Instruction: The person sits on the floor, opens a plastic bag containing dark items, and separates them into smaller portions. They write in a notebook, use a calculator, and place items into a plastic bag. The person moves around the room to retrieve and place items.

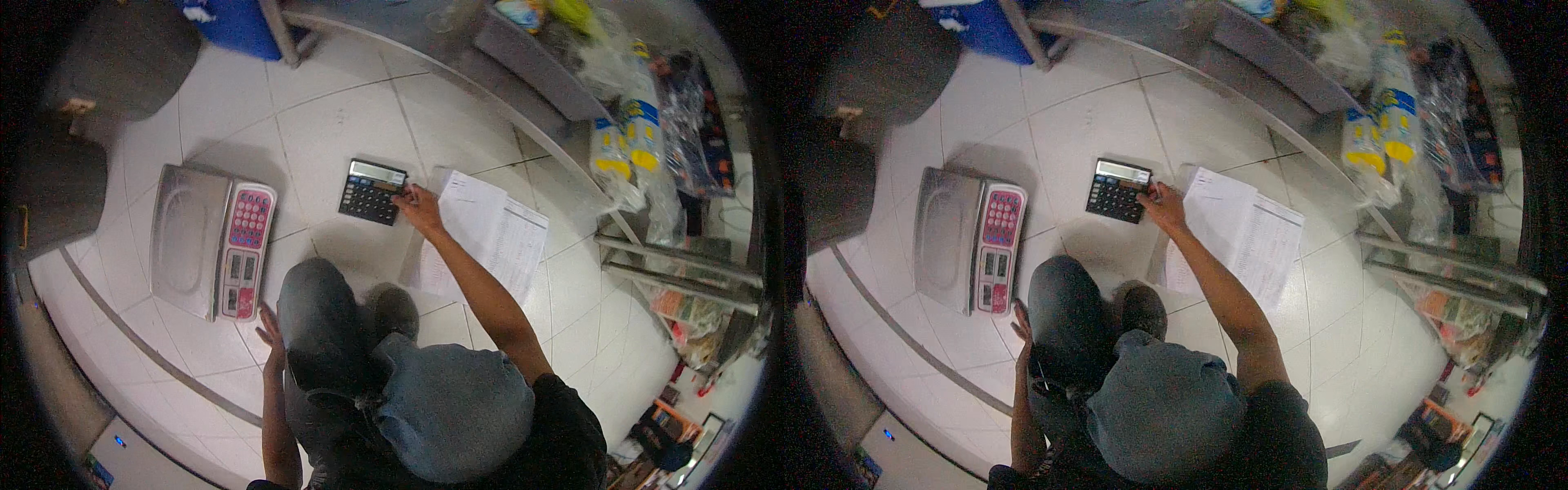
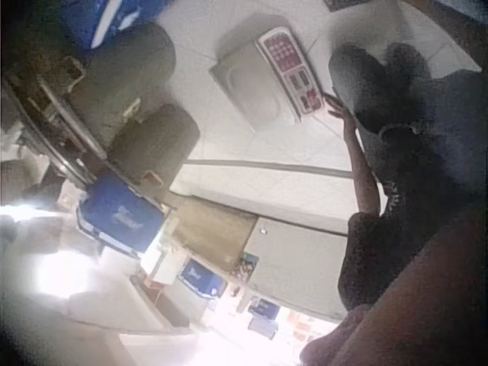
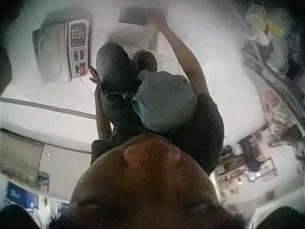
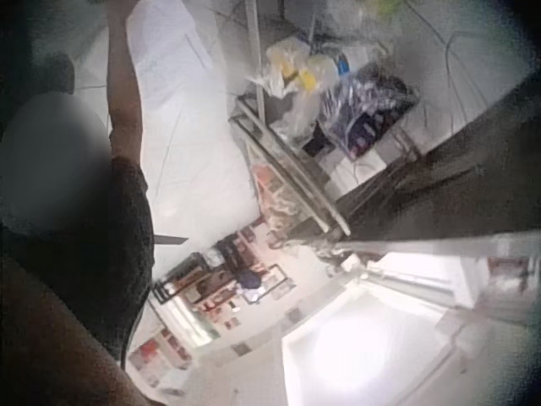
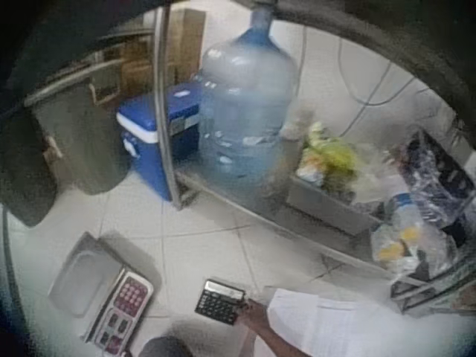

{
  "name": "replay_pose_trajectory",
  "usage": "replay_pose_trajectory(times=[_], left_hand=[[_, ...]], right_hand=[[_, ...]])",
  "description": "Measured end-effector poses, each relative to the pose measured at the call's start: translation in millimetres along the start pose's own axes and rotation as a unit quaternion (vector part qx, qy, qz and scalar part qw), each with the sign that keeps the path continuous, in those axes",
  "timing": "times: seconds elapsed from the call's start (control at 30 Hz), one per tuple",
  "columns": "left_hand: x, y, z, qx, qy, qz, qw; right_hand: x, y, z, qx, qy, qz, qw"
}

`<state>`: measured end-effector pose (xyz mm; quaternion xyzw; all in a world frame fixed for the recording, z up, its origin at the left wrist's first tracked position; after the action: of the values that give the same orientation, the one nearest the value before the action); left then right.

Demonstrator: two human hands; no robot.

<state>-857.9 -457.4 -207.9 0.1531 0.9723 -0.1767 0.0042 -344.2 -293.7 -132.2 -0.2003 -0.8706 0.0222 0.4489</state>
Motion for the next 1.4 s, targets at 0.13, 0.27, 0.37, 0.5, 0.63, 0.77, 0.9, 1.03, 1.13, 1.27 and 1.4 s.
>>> replay_pose_trajectory(times=[0.13,0.27,0.37,0.5,0.63,0.77,0.9,1.03,1.13,1.27,1.4], left_hand=[[20.1,2.1,-43.2,0.194,-0.251,0.045,0.947],[65.5,49.8,-98.3,0.23,-0.634,-0.003,0.738],[-43.9,110.4,-237.5,0.065,-0.459,-0.012,0.886],[-146.6,155.7,-314.0,0.089,-0.559,0.128,0.814],[-227.1,183.1,-332.8,0.115,-0.546,0.217,0.801],[-269.1,177.8,-352.8,0.16,-0.509,0.25,0.808],[-281.7,170.0,-360.5,0.162,-0.532,0.255,0.791],[-284.3,167.8,-369.8,0.143,-0.548,0.271,0.779],[-283.8,172.4,-365.6,0.15,-0.562,0.276,0.765],[-282.0,173.6,-367.5,0.098,-0.558,0.258,0.783],[-298.0,178.0,-358.3,0.107,-0.564,0.274,0.772]], right_hand=[[57.5,-9.8,-53.3,-0.072,-0.11,-0.072,0.989],[150.9,-14.1,-159.7,-0.255,-0.066,-0.169,0.95],[176.8,-33.1,-295.1,-0.464,-0.194,-0.23,0.833],[199.9,-23.0,-382.9,-0.487,-0.323,-0.267,0.766],[195.4,12.7,-383.5,-0.397,-0.414,-0.215,0.79],[187.9,27.3,-377.7,-0.37,-0.433,-0.177,0.802],[186.7,29.8,-376.3,-0.336,-0.469,-0.148,0.803],[196.1,14.6,-361.8,-0.322,-0.468,-0.145,0.81],[207.1,-6.9,-355.4,-0.318,-0.446,-0.162,0.82],[236.8,-29.7,-394.0,-0.442,-0.355,-0.19,0.801],[228.5,33.5,-433.3,-0.392,-0.39,-0.284,0.783]])
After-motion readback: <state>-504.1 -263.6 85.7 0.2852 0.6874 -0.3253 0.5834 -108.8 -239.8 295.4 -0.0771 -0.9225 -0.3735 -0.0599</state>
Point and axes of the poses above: each hand's wrist, its own y-axis towards the middle knuckle, its own z-axis out of the palm, x = y × z, the point moved 6 cm from there along y, towards the middle knuckle, and after that the axes turned 5 degrees about -z, right-handed, at the moved point
